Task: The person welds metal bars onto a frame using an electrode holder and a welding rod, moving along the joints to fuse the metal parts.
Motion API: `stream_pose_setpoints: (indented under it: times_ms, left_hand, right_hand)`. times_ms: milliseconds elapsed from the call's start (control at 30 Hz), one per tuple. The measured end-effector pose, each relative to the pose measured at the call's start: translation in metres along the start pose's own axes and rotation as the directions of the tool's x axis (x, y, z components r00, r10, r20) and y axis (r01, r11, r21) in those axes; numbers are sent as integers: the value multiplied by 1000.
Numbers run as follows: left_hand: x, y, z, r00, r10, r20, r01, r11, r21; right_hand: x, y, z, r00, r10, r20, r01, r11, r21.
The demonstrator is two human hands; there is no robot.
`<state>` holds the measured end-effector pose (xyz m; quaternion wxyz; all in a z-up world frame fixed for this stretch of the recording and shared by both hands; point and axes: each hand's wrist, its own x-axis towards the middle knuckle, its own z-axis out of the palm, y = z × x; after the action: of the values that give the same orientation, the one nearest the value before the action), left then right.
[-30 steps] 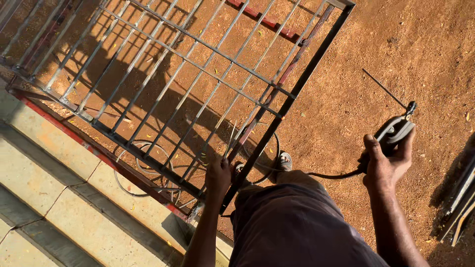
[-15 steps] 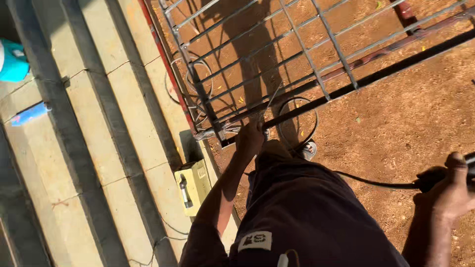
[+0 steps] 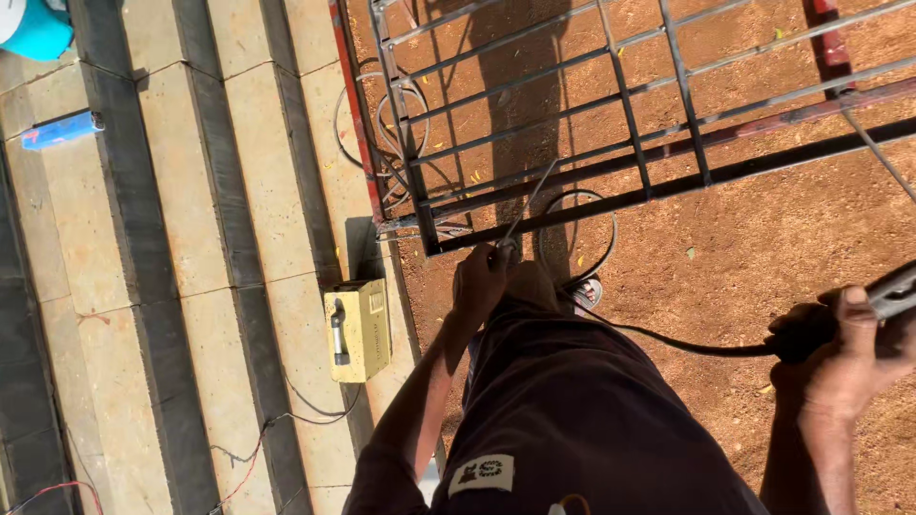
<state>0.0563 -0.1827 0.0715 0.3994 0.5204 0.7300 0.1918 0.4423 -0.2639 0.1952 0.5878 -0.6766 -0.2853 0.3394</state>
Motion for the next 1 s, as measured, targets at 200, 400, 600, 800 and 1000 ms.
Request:
stream_pose_setpoints:
  times_ms: [200,400,600,800,1000]
  left_hand:
    - [9,12,10,991,131,-5,-131,988,-81]
    - [21,64,24,893,392,220,-259,848,-461]
    - [16,99,35,561,557,612,-251,819,-516]
    - [28,75,17,575,467,671,-236,881,-411]
    - [46,43,-32,813,310,492,-187,941,-284]
  right_hand:
    - [4,-79,38,986,-122,116,110,989,101]
    - [1,-127,81,943,-144,301,-33,858,512]
    - [8,-154,118,916,-200,348,23,891,453]
    - [34,-141,189,867,-149,475,-14,947,322]
    - [65,-125,252,822,-107,559,3,983,182]
